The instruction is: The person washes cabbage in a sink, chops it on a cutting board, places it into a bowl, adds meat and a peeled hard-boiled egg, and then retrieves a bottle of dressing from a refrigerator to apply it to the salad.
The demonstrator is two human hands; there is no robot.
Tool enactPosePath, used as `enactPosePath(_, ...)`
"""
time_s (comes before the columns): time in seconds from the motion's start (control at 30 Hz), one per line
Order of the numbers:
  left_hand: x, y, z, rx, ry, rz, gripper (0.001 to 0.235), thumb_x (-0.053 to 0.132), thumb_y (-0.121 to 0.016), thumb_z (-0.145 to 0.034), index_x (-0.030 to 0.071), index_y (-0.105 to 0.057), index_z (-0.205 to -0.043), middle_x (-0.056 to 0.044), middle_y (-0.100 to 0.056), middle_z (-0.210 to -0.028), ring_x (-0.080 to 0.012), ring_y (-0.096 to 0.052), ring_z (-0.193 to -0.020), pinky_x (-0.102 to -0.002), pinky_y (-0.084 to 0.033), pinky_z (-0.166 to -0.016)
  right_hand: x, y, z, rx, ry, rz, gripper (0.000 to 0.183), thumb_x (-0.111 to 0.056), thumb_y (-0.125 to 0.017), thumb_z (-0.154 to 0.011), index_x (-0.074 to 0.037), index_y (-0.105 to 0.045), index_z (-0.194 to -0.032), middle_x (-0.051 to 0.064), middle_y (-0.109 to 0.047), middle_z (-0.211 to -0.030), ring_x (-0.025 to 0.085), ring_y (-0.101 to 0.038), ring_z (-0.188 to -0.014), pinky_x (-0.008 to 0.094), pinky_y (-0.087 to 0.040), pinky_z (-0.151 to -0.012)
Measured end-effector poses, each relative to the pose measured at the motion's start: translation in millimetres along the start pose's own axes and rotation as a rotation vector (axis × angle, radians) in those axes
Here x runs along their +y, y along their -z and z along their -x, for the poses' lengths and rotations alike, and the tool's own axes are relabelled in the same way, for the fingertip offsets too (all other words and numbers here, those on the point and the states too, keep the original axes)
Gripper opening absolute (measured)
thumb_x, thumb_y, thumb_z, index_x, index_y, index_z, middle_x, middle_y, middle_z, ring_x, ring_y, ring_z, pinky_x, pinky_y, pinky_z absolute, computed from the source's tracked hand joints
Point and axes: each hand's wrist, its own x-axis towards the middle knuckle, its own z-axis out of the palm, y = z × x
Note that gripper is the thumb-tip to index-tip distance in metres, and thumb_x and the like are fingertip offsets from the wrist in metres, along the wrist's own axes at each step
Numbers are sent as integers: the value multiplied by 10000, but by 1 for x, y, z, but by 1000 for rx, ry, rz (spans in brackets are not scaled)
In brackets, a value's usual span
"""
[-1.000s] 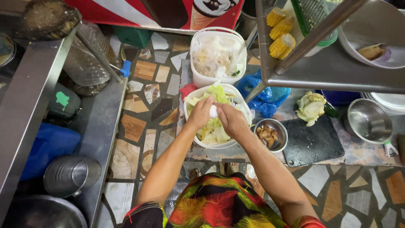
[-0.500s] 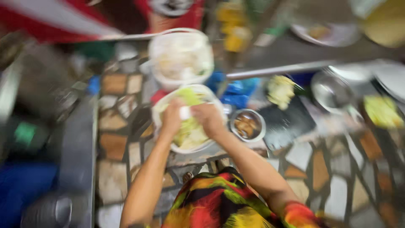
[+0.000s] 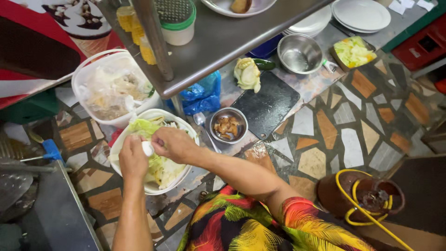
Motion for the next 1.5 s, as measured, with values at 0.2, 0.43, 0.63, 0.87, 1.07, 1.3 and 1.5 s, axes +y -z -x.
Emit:
enactPosePath(0.2, -107, -29, -30, 49, -429, -362, 277, 185, -666, -824, 81, -704, -1078, -151, -691, -1122, -350, -631, -1114, -462, -468, -985, 45, -9, 0, 35, 105, -82, 262, -127, -588, -931, -56, -668, -1170, 153, -692, -1130, 334, -677, -1045, 415, -541, -906)
enactPosePath(0.43, -51, -27, -10, 27, -95, 319, 345, 275, -430, -1079, 48, -656, -950, -104, -630, -957, -244, -616, -923, -373, -492, -866, -26, 28, -1, -51, -40, -99, 228, -198, -715, -944, -60, -718, -1125, 104, -740, -919, 244, -728, -781, 355, -572, -719)
enactPosePath(0.63, -6, -16, 10, 108, -131, 472, 363, 318, -398, -1086, 51, -626, -994, -64, -627, -900, -165, -602, -836, -326, -505, -777, -47, 17, 4, 27, 164, 14, 207, -120, -676, -979, -61, -747, -1164, 140, -700, -869, 272, -662, -740, 380, -522, -673)
enactPosePath(0.87, -19, -17, 14, 118, -64, 505, 400, 335, -380, -1102, 59, -609, -924, -38, -618, -821, -138, -593, -749, -305, -496, -691, -45, 3, 9, 54, 98, -26, 153, -109, -620, -1018, -57, -732, -1108, 120, -694, -846, 230, -701, -710, 360, -544, -654)
enactPosePath(1.07, -39, -17, 5, -7, 61, 729, 385, 352, -390, -1095, 84, -627, -952, -54, -659, -797, -111, -583, -617, -261, -447, -506, -32, 7, 1, 7, -107, -63, 139, -137, -649, -993, -59, -724, -1082, 122, -738, -840, 224, -737, -694, 343, -570, -645)
enactPosePath(1.3, -27, -6, 8, -201, 30, 1089, 398, 409, -386, -1103, 83, -610, -1054, -87, -710, -943, -113, -648, -787, -277, -513, -628, -11, 17, -7, 73, 291, 161, 148, -46, -629, -970, -89, -728, -1070, 184, -733, -1073, 358, -705, -992, 413, -552, -868)
enactPosePath(1.5, -23, -16, 5, -173, 210, 1224, 360, 403, -422, -1090, 102, -610, -1027, -33, -660, -877, -110, -634, -775, -278, -474, -578, -48, 20, -2, -38, 39, -20, 199, -167, -613, -1029, -80, -702, -1183, 148, -742, -977, 297, -728, -887, 378, -553, -790)
